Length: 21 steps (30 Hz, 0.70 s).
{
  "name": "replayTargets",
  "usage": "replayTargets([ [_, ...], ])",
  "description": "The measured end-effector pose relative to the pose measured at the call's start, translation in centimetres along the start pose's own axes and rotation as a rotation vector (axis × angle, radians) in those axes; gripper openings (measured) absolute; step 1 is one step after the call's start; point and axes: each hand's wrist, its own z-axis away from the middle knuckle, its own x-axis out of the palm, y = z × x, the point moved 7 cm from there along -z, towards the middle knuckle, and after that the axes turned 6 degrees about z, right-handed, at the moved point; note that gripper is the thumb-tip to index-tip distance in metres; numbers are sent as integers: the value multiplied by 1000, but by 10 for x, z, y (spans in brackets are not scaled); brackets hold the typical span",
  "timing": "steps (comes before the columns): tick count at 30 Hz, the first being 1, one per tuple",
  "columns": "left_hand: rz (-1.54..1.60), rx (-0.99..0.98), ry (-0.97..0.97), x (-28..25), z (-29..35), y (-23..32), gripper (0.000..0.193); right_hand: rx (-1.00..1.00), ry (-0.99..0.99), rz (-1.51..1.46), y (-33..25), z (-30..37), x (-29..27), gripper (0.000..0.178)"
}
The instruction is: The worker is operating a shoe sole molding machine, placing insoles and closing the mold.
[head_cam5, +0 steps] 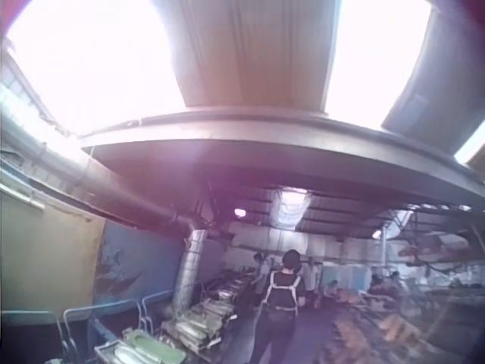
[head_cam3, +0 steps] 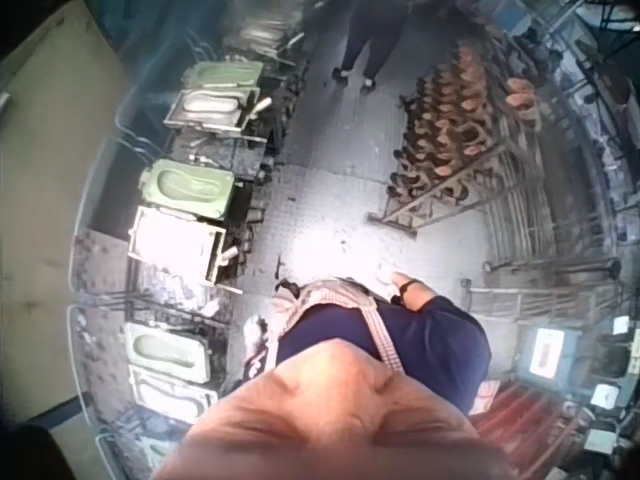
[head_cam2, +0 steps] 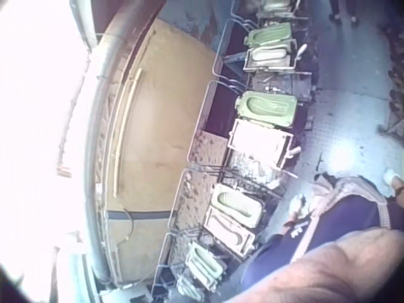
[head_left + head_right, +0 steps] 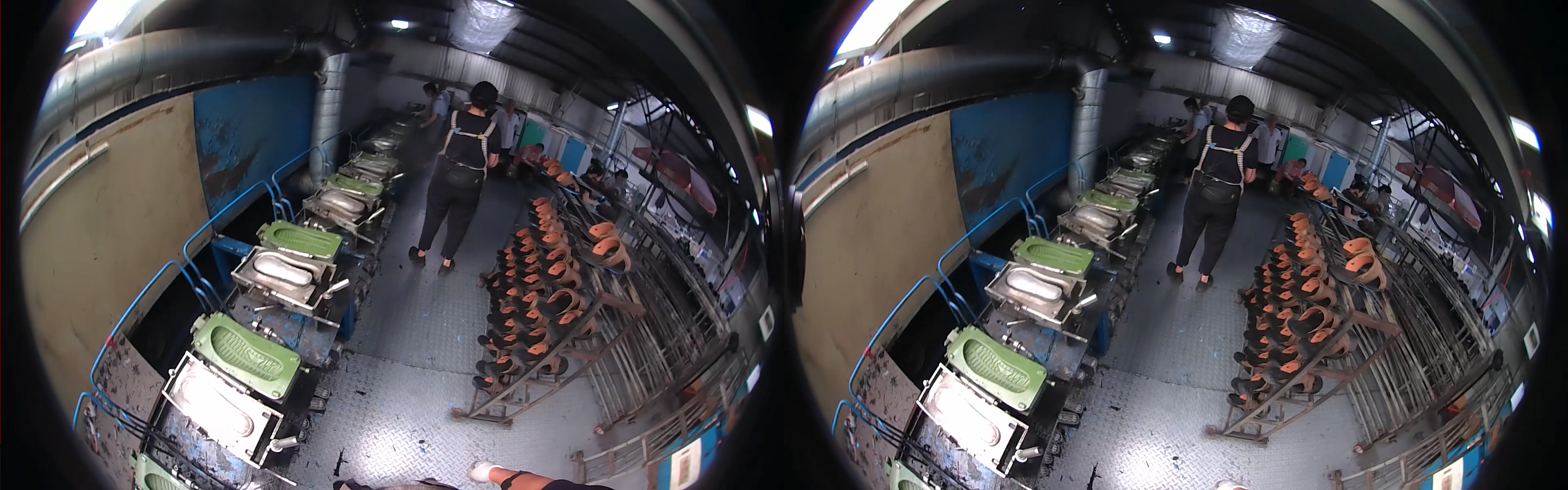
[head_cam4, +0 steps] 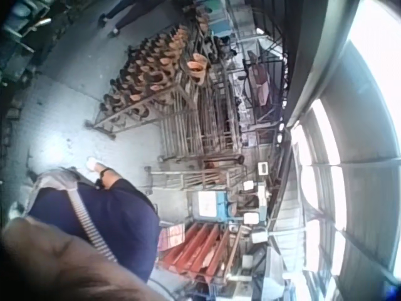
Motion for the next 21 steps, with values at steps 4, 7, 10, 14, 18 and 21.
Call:
replayTargets([
  [4, -225, 176, -1, 35, 26, 59, 28, -81, 225, -201, -3, 29, -19, 58],
  [7, -346, 285, -22, 72, 35, 89, 27, -193, 250, -198, 2, 18, -29, 58],
  [10, -461, 373, -67, 117, 47, 116, 26, -225, 286, -166, 29, 1, -32, 57],
  [14, -598, 463, -149, 182, 65, 151, 25, -151, 166, -106, 113, -52, -5, 56],
  [18, -722, 515, -227, 232, 61, 178, 24, -237, 238, -43, 171, -72, 15, 56],
  [21, -776, 565, -297, 262, 56, 196, 23, -291, 300, 321, 178, -78, 30, 37],
])
